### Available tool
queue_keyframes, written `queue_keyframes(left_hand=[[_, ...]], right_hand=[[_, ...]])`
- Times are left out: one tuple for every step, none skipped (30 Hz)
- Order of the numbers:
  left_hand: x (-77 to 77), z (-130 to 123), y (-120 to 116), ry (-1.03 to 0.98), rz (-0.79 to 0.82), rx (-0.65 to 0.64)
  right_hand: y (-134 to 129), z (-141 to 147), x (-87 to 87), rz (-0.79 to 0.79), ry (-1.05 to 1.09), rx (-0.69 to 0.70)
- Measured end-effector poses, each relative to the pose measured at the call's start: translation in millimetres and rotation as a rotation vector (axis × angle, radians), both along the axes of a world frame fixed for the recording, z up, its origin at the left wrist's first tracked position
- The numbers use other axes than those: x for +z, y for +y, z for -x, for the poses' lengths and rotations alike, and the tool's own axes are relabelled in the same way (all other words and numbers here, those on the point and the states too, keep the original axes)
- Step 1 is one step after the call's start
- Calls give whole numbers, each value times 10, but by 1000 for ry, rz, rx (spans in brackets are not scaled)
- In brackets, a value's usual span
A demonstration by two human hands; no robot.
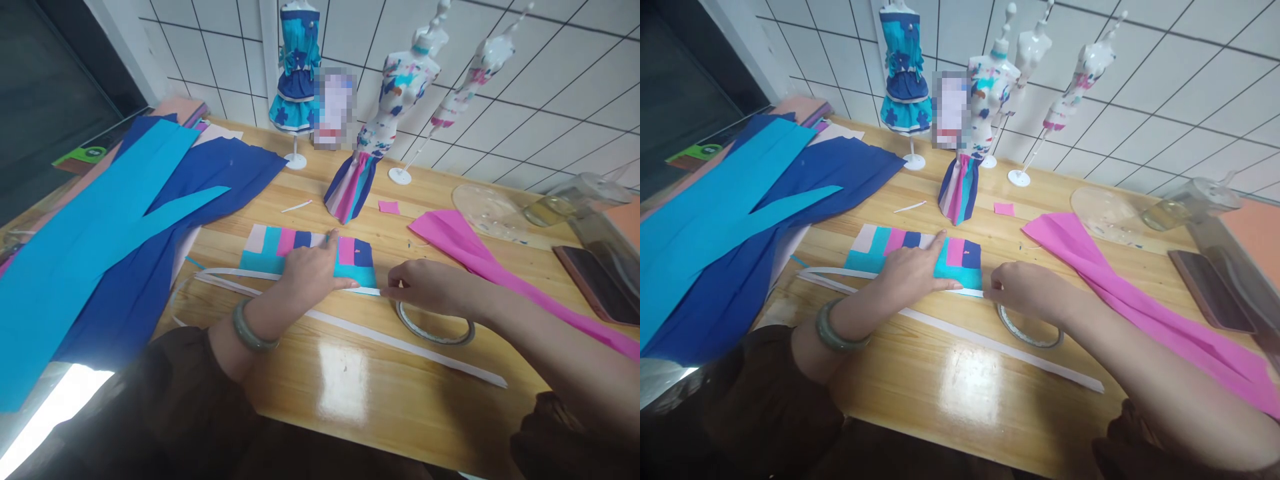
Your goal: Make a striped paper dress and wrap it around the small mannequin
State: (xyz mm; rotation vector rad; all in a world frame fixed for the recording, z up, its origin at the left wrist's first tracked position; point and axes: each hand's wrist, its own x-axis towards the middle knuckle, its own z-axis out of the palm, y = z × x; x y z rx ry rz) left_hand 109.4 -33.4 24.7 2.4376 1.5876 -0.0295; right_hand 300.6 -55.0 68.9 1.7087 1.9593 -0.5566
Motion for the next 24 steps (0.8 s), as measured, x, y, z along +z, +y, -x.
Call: queue_keyframes(left_hand=[[-3, 1, 1, 2, 0, 0], [-7, 2, 1, 2, 0, 0], [-11, 3, 1, 0, -1, -1], [-15, 5, 1, -3, -4, -1], [-19, 7, 0, -6, -8, -2], [-24, 9, 0, -10, -16, -3], [-27, 11, -1, -13, -23, -4], [-30, 12, 0, -14, -28, -5], [-32, 13, 0, -14, -33, -6], [-33, 14, 1, -14, -38, -8], [-34, 13, 2, -14, -42, -9], [-33, 12, 4, -15, -45, -9], [-33, 11, 5, -16, -45, -10], [-33, 9, 6, -18, -43, -8], [-33, 7, 6, -20, -38, -7], [-34, 4, 6, -20, -32, -6], [-36, 2, 6, -19, -27, -3], [-38, 1, 5, -18, -25, -1], [-40, -1, 4, -17, -25, 1], [-42, -2, 3, -18, -27, 2], [-43, -3, 1, -19, -29, 3], [-45, -5, -1, -20, -30, 5], [-46, -7, -4, -21, -29, 5], [-48, -10, -7, -22, -27, 5]], right_hand=[[-1, 2, -1, 6, 0, -4], [-2, 4, -4, 10, 1, -8], [-3, 6, -6, 14, 1, -11], [-3, 8, -9, 17, 1, -13], [-2, 9, -12, 20, 1, -16], [-1, 11, -15, 21, 1, -19], [2, 12, -17, 24, 2, -21], [6, 13, -20, 29, 3, -23], [12, 14, -23, 34, 5, -26], [19, 14, -26, 39, 7, -28], [27, 13, -31, 44, 9, -30], [35, 10, -36, 49, 11, -32], [44, 6, -44, 56, 12, -35], [52, 0, -53, 64, 14, -38], [61, -8, -63, 75, 18, -40], [69, -18, -75, 87, 24, -41], [77, -29, -87, 99, 32, -42], [86, -40, -100, 110, 42, -44], [94, -52, -112, 118, 53, -45], [102, -63, -123, 127, 66, -46], [111, -74, -132, 136, 79, -48], [119, -82, -141, 146, 93, -50], [126, -89, -148, 158, 106, -51], [133, -94, -154, 168, 119, -53]])
